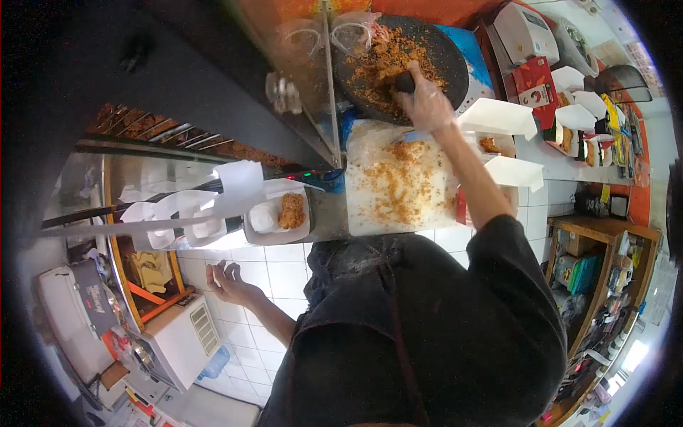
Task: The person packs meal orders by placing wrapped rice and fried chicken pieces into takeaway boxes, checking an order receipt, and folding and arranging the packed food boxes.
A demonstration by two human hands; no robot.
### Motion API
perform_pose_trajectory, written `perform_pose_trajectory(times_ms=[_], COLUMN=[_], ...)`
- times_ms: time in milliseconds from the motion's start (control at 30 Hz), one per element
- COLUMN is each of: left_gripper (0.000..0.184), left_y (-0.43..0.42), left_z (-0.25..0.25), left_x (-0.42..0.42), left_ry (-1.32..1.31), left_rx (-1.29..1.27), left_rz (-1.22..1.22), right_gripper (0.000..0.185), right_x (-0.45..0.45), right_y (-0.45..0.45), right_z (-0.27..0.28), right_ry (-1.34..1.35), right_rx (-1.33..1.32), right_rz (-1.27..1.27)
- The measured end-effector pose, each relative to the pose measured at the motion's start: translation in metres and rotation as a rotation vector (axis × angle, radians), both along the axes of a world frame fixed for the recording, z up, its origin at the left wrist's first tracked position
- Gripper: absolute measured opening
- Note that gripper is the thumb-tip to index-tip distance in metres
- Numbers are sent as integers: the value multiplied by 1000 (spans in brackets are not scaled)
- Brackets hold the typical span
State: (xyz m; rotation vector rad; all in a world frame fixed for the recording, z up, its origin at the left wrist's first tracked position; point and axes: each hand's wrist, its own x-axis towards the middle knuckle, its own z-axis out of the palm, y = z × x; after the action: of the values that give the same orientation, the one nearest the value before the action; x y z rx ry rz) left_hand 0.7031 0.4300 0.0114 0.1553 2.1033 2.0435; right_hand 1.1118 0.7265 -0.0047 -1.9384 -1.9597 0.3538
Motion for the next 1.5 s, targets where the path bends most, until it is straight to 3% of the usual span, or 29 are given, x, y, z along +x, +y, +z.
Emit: perform_pose_trajectory(times_ms=[67,100,133,200,300,333,433,533,633,700,733,833,967,1033,1067,1133,1167,1233,1267,1333,1433,1500], left_gripper=[27,28,30,31,31,31,30,31,29,30,30,29,30,31,32,35,35,33,32,38,39,36], left_y=[4,-6,-9,-10,-16,-16,-13,-22,-18,-27,-33,-33,-30,-27,-36,-49,-61,-71,-75,-87,-79,-75], left_z=[-6,0,2,-3,-3,-1,8,1,5,-35,-39,-39,-7,10,1,-19,-26,-41,-44,-36,-19,-16], left_x=[0,-5,-5,-11,-15,-15,-13,-22,-11,-38,-45,-48,-25,-14,-23,-33,-37,-41,-41,-44,-36,-30], left_ry=[25,53,60,41,10,-6,25,28,42,134,183,248,132,55,129,174,181,298,334,158,76,82], left_rx=[42,36,41,4,15,35,24,26,65,77,105,111,71,83,54,68,52,-18,-41,103,140,107], left_rz=[-9,-43,-48,1,22,11,20,-34,35,16,8,-30,24,55,11,21,24,74,94,45,45,73], right_gripper=[77,74,65,57,71,71,77,72,61,58,52,50,50,55,57,62,63,65,63,61,62,65], right_x=[5,17,23,16,-3,2,2,1,-10,-8,-4,-5,15,20,31,36,34,59,62,79,23,11], right_y=[21,30,23,19,-4,9,11,9,0,12,14,-5,24,25,33,52,55,79,84,94,56,47], right_z=[27,20,12,17,21,-13,12,59,60,71,69,39,-73,-34,-21,37,64,34,31,-1,59,29], right_ry=[73,121,10,-105,-83,-184,-347,-530,-229,-135,-345,-257,-156,-195,-330,-531,-588,-616,-484,-431,-331,-451], right_rx=[-266,-208,66,364,61,-61,-315,19,-207,-250,-273,55,-98,-253,-122,-144,-310,-297,-327,-180,-110,-114], right_rz=[-38,5,66,143,38,116,135,303,114,45,175,98,96,80,113,122,92,78,-104,-195,-250,-53])
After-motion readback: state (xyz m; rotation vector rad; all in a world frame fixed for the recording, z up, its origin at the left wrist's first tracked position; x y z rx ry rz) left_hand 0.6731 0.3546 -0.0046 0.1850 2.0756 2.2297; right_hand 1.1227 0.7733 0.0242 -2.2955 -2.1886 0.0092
